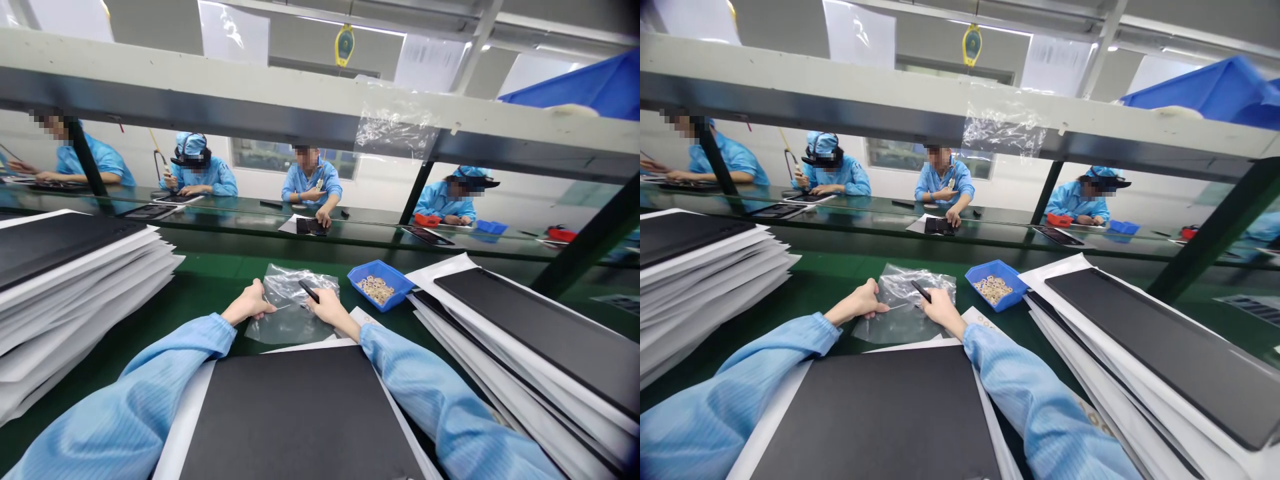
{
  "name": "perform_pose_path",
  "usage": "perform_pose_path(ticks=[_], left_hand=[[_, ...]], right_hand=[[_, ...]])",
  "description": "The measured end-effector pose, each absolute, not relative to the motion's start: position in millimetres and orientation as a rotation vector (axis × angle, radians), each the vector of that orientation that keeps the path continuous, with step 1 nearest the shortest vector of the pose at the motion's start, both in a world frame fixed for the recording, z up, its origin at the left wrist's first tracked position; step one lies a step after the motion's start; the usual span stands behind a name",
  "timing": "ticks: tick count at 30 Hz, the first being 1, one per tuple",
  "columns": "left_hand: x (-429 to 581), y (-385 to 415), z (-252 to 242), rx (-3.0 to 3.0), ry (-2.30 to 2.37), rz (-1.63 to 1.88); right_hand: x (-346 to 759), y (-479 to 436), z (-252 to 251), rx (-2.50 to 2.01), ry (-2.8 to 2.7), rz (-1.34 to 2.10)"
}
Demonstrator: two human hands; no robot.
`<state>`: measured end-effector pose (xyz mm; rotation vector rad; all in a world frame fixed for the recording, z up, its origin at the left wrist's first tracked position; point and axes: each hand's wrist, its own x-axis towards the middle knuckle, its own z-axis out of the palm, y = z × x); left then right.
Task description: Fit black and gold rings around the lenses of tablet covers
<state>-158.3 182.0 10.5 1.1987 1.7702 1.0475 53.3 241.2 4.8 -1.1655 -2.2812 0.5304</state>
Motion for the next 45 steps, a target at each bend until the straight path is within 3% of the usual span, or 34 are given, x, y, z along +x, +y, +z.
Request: perform_pose_path(ticks=[9,15,24,45], left_hand=[[-167.0,183.3,16.7,0.898,1.16,1.19],[-120.3,170.0,14.2,0.874,0.866,1.193],[-73.1,197.6,-4.5,0.836,1.049,1.384],[-67.5,205.0,-1.2,0.853,1.229,1.381]], right_hand=[[57.5,242.8,-5.2,-1.232,-2.022,0.661],[54.5,243.0,-9.1,-1.204,-1.872,0.585],[52.2,243.5,-14.8,-1.057,-1.914,0.533],[54.1,237.8,-17.1,-1.045,-1.945,0.361]])
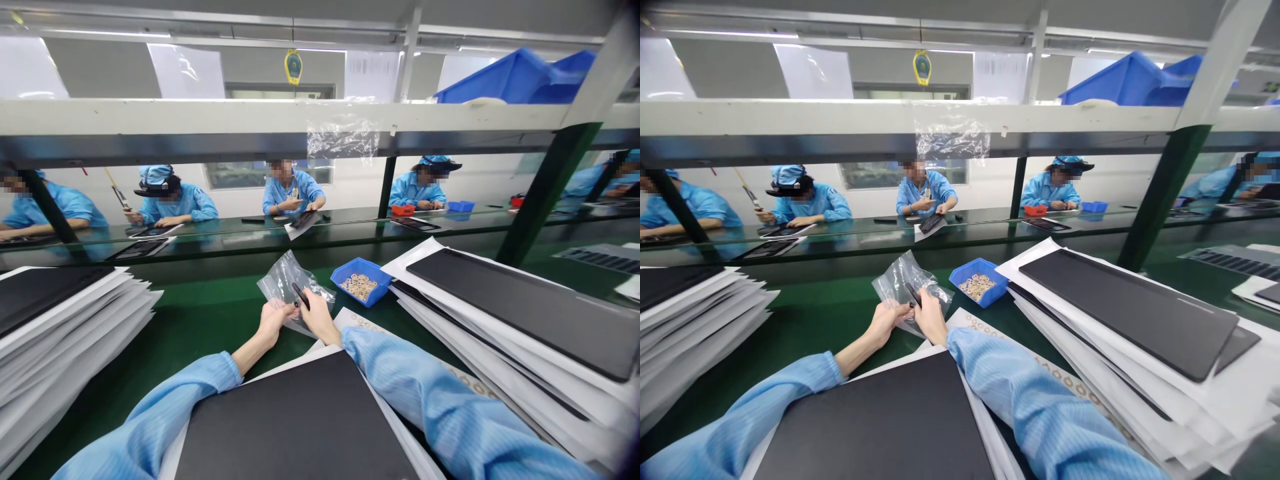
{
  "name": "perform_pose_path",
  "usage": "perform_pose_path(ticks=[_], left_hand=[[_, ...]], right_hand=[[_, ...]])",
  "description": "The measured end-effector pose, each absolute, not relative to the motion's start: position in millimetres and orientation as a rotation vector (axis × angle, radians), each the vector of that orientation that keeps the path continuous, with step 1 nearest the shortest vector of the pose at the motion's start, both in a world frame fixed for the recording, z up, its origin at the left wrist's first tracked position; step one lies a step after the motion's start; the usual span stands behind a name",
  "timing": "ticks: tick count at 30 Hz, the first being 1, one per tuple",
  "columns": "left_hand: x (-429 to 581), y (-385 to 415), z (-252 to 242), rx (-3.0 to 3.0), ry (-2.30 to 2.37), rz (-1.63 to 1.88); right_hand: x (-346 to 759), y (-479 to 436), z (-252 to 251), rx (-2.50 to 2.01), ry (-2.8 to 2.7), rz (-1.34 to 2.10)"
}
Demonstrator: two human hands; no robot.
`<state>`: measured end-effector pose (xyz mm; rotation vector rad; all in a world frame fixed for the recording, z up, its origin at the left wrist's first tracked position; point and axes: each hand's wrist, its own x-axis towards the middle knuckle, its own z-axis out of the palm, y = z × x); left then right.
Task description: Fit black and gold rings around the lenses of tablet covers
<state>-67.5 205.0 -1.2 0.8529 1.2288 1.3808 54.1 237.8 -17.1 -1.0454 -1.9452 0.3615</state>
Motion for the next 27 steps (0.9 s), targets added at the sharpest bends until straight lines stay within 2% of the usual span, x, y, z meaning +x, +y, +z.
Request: perform_pose_path(ticks=[16,27], left_hand=[[-71.8,207.4,-11.7,0.975,1.279,1.425],[-75.8,209.9,-18.8,1.082,1.329,1.415]], right_hand=[[53.7,235.7,-14.2,-1.073,-2.025,0.334],[56.5,232.1,-8.9,-1.098,-2.0,0.501]])
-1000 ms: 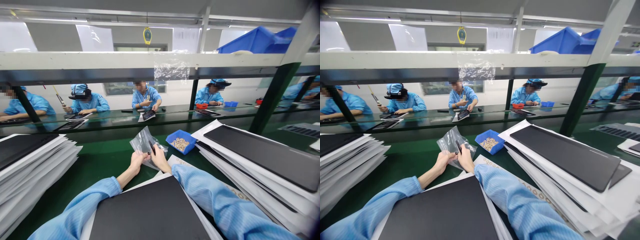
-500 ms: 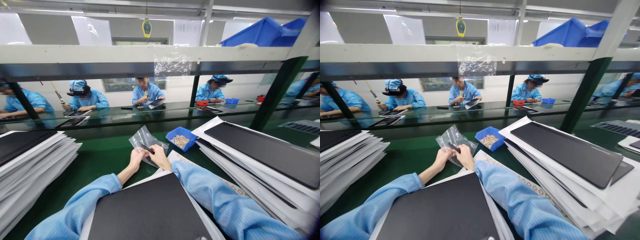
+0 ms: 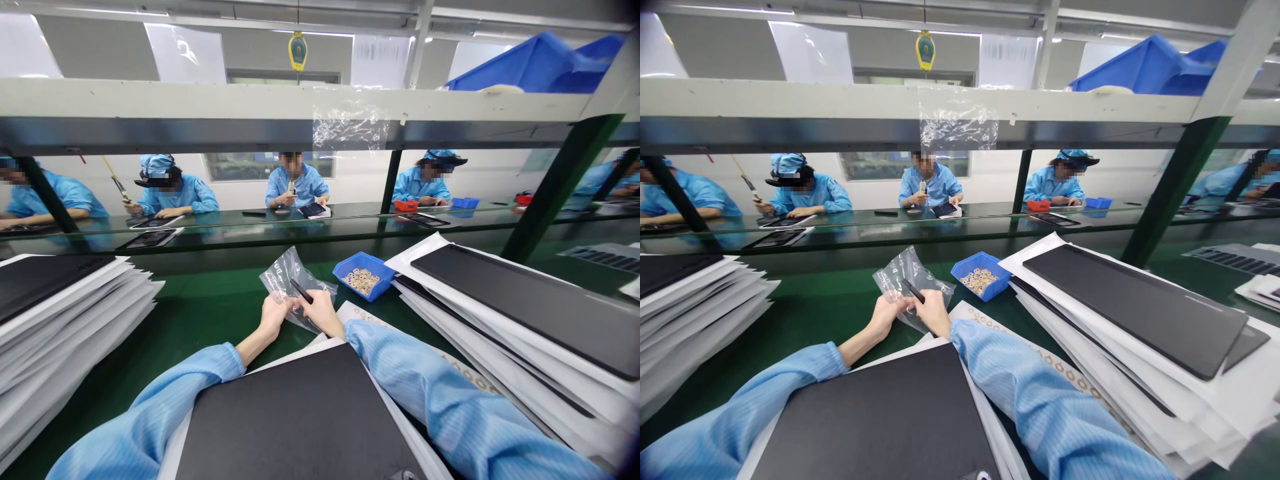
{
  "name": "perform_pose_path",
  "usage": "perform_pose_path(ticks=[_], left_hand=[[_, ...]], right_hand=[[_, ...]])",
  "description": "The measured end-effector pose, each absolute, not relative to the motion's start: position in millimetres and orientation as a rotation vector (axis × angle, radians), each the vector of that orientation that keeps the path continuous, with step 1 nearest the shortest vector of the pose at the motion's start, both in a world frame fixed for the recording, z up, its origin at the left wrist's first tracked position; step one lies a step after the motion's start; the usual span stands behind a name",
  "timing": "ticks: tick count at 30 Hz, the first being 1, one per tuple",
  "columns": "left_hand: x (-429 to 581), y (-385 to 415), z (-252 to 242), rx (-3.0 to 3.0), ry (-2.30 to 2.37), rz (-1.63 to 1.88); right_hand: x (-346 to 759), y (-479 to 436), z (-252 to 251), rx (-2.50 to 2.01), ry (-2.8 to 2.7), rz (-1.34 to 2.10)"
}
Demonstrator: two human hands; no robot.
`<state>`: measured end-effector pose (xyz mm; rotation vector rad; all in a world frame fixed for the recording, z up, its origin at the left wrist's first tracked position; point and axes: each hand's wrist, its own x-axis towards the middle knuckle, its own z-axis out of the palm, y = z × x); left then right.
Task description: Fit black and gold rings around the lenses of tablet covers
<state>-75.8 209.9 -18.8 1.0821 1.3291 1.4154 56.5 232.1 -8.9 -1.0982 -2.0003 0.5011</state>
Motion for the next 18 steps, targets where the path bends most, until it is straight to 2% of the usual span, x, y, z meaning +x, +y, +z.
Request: perform_pose_path(ticks=[18], left_hand=[[-75.4,207.2,-15.9,1.006,1.28,1.426]], right_hand=[[62.3,237.9,-6.5,-1.122,-1.896,0.702]])
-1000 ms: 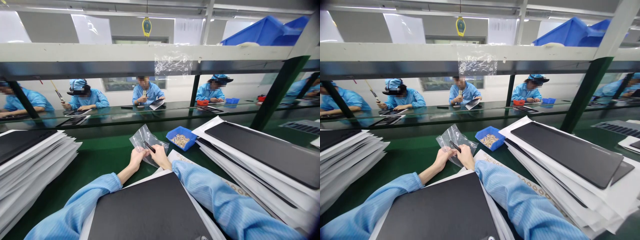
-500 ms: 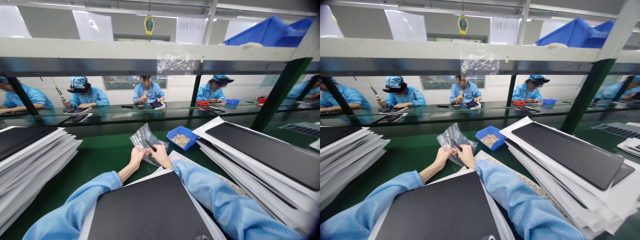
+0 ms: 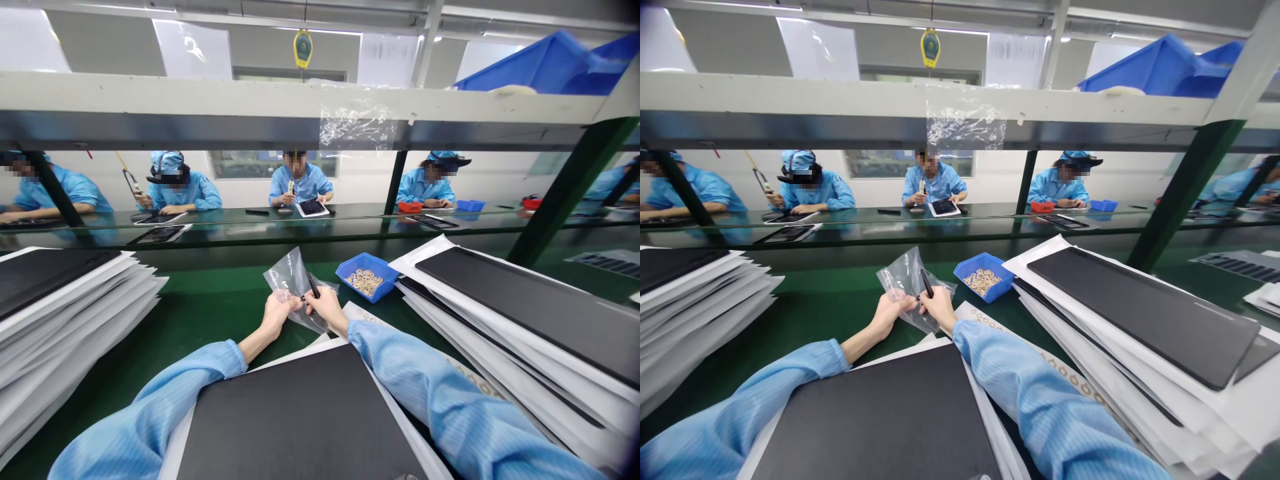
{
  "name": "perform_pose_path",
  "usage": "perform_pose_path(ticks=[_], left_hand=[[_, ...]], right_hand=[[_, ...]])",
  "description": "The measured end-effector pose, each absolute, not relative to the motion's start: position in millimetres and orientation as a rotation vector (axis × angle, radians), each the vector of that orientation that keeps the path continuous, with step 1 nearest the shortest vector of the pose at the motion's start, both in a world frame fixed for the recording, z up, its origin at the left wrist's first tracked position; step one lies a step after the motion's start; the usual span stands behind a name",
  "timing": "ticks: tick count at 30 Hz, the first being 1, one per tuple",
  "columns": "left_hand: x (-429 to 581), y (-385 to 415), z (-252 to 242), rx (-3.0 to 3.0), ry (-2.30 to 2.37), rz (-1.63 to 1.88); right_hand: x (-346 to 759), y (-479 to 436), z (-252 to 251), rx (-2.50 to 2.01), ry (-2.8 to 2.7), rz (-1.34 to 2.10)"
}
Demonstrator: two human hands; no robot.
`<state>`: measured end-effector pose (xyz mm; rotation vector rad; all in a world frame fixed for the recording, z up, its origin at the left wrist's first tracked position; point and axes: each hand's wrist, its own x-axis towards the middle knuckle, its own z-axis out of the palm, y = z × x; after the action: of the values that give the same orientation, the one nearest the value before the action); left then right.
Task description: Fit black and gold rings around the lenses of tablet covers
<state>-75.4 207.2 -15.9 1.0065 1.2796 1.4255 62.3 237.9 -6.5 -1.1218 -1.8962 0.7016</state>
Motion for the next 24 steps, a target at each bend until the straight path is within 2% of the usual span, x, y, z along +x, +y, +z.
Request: perform_pose_path(ticks=[11,24], left_hand=[[-73.0,206.9,-12.7,0.963,1.274,1.436],[-75.5,210.5,-17.4,1.08,1.307,1.386]], right_hand=[[66.3,237.0,0.3,-1.011,-2.21,0.444],[64.4,233.1,14.3,-1.182,-2.484,0.201]])
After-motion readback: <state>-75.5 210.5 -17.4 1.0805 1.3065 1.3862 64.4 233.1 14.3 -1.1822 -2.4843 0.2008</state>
